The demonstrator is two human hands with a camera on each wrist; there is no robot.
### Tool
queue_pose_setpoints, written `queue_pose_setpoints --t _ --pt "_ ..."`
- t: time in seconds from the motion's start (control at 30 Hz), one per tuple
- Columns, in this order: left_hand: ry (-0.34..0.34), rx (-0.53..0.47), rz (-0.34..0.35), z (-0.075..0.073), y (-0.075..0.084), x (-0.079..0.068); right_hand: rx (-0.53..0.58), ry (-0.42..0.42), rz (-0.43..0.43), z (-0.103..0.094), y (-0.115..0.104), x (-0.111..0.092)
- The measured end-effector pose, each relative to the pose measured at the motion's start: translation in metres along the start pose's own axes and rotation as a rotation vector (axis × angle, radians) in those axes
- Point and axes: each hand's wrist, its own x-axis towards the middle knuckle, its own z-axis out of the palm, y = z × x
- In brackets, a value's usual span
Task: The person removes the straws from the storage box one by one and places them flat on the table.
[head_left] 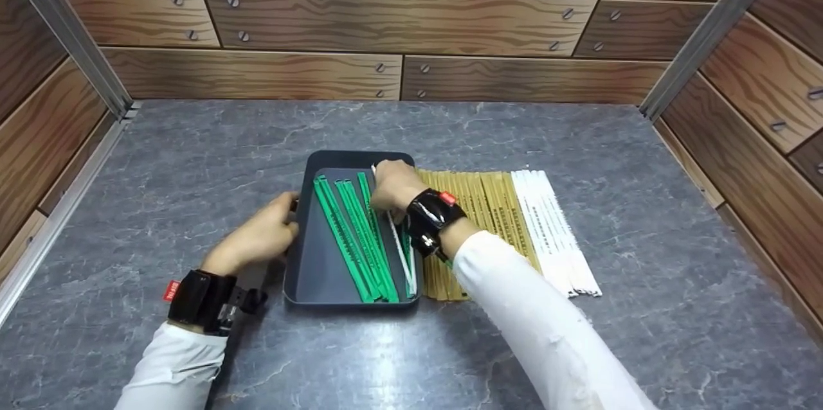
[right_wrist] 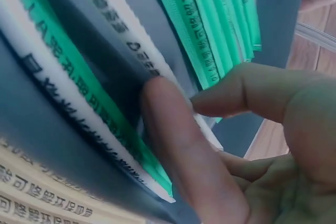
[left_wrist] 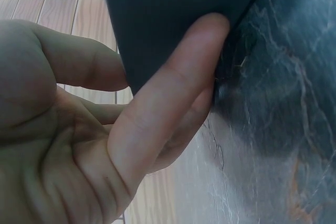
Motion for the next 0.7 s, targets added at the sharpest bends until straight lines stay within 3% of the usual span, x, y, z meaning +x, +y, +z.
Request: queue_pose_setpoints --t 0.2,0.4,0.7 --pt "-0.009 -0.029 -0.017 -0.001 0.001 0.001 0.165 0.035 -0.061 -0.011 0.006 -0.010" --pt "-0.012 -0.059 -0.028 0.000 0.001 0.002 0.540 0.121 -0.130 -0.025 0.017 -0.029" --pt "0.004 -0.001 0.010 0.001 0.000 0.000 0.899 0.258 -0.158 -0.057 0.070 -0.060"
